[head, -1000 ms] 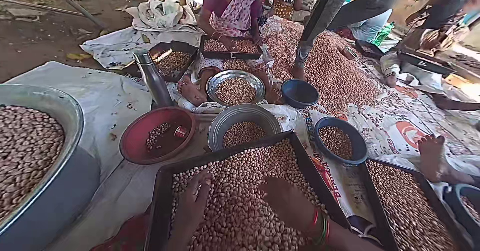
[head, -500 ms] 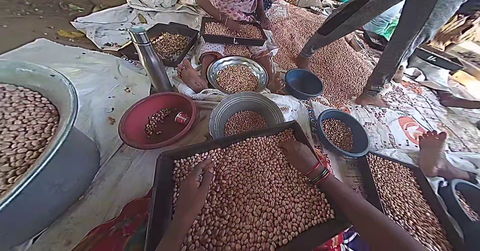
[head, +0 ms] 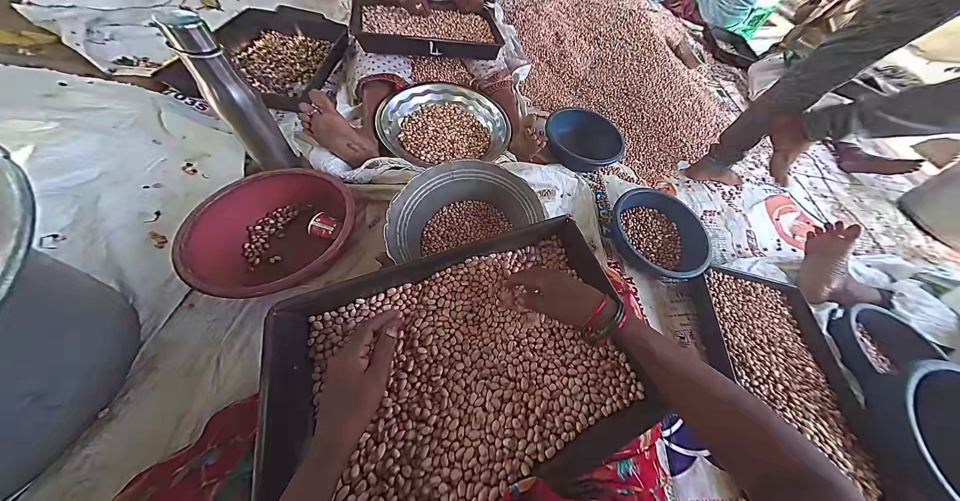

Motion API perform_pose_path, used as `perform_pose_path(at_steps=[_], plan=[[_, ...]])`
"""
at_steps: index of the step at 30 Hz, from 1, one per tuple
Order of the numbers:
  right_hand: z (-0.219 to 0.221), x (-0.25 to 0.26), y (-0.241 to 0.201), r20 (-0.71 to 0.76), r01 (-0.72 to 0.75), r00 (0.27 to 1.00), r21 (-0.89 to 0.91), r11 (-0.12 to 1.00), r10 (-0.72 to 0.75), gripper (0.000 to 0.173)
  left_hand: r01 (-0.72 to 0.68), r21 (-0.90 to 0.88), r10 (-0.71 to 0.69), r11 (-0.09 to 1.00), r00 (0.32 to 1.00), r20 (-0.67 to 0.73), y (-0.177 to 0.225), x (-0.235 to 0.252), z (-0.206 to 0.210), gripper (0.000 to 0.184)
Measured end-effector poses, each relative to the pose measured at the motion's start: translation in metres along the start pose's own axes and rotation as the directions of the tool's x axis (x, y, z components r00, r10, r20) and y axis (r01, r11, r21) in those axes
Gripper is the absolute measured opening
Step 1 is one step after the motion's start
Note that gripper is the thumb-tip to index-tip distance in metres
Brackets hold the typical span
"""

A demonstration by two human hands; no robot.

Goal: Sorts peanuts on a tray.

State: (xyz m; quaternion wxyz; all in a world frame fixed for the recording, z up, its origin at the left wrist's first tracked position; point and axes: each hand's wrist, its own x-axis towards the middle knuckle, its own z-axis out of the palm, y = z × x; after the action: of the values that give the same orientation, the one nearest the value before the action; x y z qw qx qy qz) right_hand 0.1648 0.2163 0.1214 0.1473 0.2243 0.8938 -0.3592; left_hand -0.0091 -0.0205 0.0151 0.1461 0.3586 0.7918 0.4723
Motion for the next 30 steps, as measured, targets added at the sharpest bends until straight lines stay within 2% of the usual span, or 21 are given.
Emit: perform_pose_path(at_steps=[2, 4, 7, 9, 12, 15, 21, 25, 27, 30], plan=[[0.000, -0.025, -0.007, 0.039, -0.004, 0.999, -0.089, 0.996, 0.008, 0.034, 0.021, 0.002, -0.021, 1.000, 1.000, -0.002, 0.000, -0.001, -0.002, 0.043], [0.000, -0.050, -0.007, 0.139, -0.115, 0.979, -0.240, 0.964, 0.152, 0.031, 0.028, 0.009, -0.028, 1.000, 1.000, -0.010, 0.002, -0.001, -0.003, 0.044], [0.017, -0.076, -0.004, 0.301, -0.257, 0.853, -0.469, 0.845, 0.426, 0.028, 0.017, 0.009, -0.017, 1.000, 1.000, -0.019, 0.004, 0.000, -0.001, 0.043], [0.034, -0.083, 0.000, 0.311, -0.318, 0.800, -0.505, 0.803, 0.513, 0.030, 0.008, -0.005, -0.008, 1.000, 1.000, -0.018, 0.003, 0.001, -0.001, 0.043], [0.043, -0.084, 0.006, 0.290, -0.318, 0.817, -0.495, 0.809, 0.499, 0.029, -0.020, -0.006, 0.020, 1.000, 0.999, -0.036, -0.001, 0.001, 0.001, 0.042], [0.029, -0.085, 0.007, 0.262, -0.328, 0.844, -0.437, 0.838, 0.467, 0.032, -0.010, -0.009, 0.010, 1.000, 0.999, -0.043, -0.003, -0.001, 0.001, 0.041], [0.006, -0.094, 0.011, 0.132, -0.247, 0.950, -0.230, 0.941, 0.282, 0.028, 0.030, -0.057, -0.033, 0.998, 0.998, -0.053, 0.000, 0.003, -0.002, 0.040], [0.012, -0.094, 0.013, 0.129, -0.293, 0.933, -0.264, 0.919, 0.335, 0.029, 0.055, -0.055, -0.058, 0.997, 0.997, -0.049, -0.002, -0.003, 0.000, 0.040], [0.010, -0.095, 0.015, 0.099, -0.280, 0.944, -0.260, 0.924, 0.314, 0.030, 0.052, -0.056, -0.055, 0.997, 0.997, -0.049, 0.001, -0.001, -0.001, 0.040], [0.012, -0.096, 0.015, 0.152, -0.274, 0.929, -0.326, 0.905, 0.337, 0.033, 0.044, -0.060, -0.047, 0.997, 0.997, -0.054, 0.000, 0.001, 0.001, 0.038]])
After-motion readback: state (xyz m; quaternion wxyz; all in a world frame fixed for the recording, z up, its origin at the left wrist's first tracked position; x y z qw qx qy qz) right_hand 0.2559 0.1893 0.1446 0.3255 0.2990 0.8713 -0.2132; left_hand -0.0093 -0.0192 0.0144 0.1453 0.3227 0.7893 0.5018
